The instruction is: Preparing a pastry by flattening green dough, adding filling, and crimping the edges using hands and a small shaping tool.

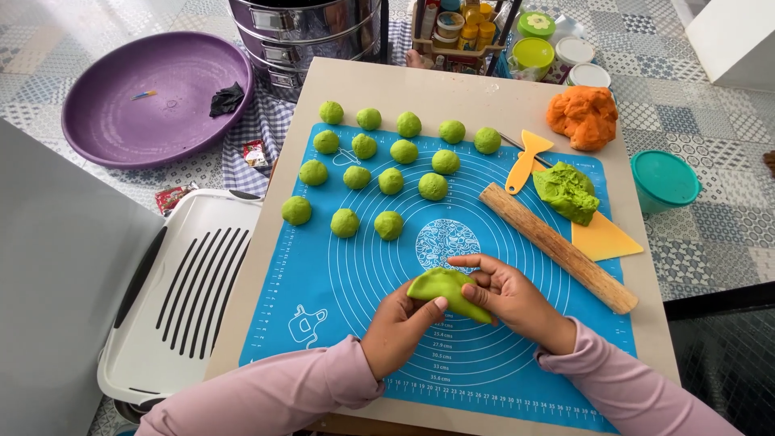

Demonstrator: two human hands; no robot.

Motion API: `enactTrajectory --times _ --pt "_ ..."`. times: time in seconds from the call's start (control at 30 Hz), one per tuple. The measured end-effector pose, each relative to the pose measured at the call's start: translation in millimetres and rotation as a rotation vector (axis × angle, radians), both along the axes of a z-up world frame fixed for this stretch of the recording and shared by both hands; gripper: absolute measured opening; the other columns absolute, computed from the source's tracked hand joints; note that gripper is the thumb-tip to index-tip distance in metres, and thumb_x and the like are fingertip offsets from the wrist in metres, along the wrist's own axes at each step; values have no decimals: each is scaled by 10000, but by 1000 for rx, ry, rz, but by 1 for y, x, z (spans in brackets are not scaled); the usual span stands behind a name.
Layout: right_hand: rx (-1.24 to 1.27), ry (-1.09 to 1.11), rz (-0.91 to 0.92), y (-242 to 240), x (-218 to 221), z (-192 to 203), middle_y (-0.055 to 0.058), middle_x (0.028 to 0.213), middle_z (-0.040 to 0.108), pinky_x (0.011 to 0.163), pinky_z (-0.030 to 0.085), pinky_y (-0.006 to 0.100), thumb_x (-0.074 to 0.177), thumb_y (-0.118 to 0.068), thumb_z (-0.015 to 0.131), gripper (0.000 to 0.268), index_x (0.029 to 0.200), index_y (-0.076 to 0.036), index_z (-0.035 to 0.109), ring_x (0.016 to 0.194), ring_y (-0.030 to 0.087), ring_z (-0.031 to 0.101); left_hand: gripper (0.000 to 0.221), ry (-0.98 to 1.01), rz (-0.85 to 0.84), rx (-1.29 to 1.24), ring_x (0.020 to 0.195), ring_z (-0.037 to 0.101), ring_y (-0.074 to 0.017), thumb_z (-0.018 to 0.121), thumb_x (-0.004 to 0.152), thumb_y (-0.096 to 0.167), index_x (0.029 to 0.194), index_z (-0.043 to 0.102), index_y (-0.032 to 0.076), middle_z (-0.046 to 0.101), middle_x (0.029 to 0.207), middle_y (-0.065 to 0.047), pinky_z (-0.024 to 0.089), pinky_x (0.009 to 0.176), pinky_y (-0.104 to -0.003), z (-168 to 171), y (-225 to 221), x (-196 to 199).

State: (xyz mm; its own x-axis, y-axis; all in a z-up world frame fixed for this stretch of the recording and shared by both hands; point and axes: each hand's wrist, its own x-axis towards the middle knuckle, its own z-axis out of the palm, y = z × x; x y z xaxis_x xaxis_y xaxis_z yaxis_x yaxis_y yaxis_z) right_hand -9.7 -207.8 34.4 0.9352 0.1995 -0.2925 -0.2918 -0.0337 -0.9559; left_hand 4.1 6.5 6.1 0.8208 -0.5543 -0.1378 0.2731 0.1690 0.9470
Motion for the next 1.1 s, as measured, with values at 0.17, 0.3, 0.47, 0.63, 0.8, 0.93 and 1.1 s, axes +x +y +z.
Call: enactTrajectory --times 0.17,0.3,0.47,0.63,0.8,0.93,1.1 --pt "-250 68 175 -15 5 -2 69 881 665 528 477 243 882 -279 715 634 1484 -155 557 672 132 609 676 -84 -151 199 1070 734 -230 649 927 284 1539 442 84 687 1296 -148 657 796 -302 27 19 3" --pt "-698 17 230 -7 6 12 -10 874 712 507 485 239 869 -286 778 626 1464 -303 582 508 83 558 617 -653 -228 726 842 801 -242 635 948 425 1487 470 174 795 1110 -55 661 661 -408 30 37 17" --pt "-1101 -332 198 -29 4 26 -48 1066 761 536 550 272 879 -389 701 488 1353 -289 642 514 97 583 432 -901 -33 667 705 756 -188 671 960 351 1344 612 163 811 953 1 608 574 -353 20 57 37" --pt "-1371 -673 109 -78 38 35 15 1041 776 415 506 219 910 -355 682 380 1265 -226 717 491 82 585 444 -974 -223 641 1065 678 -334 646 975 324 1350 638 85 757 1186 -122 590 759 -460 27 48 37" --pt "-1778 -905 267 -132 109 16 33 1336 707 781 593 441 948 -20 595 523 1376 -309 678 1105 306 701 574 -1285 -607 551 1299 523 -339 591 988 451 1422 592 74 624 1411 -146 438 977 -484 26 30 26" --pt "-1833 -950 458 -144 144 -10 29 1468 647 837 557 456 879 -207 697 457 1307 -365 673 1272 278 642 634 -1453 -631 562 1273 561 -332 548 999 499 1453 568 57 623 1424 -155 467 942 -481 10 17 27" --pt "-1891 -1179 522 -136 155 -11 -86 1098 743 705 503 327 864 -139 733 207 1024 -266 701 986 170 691 526 -1350 -582 484 1132 645 -332 571 1023 410 1380 623 27 695 1309 -170 487 869 -440 6 15 33"
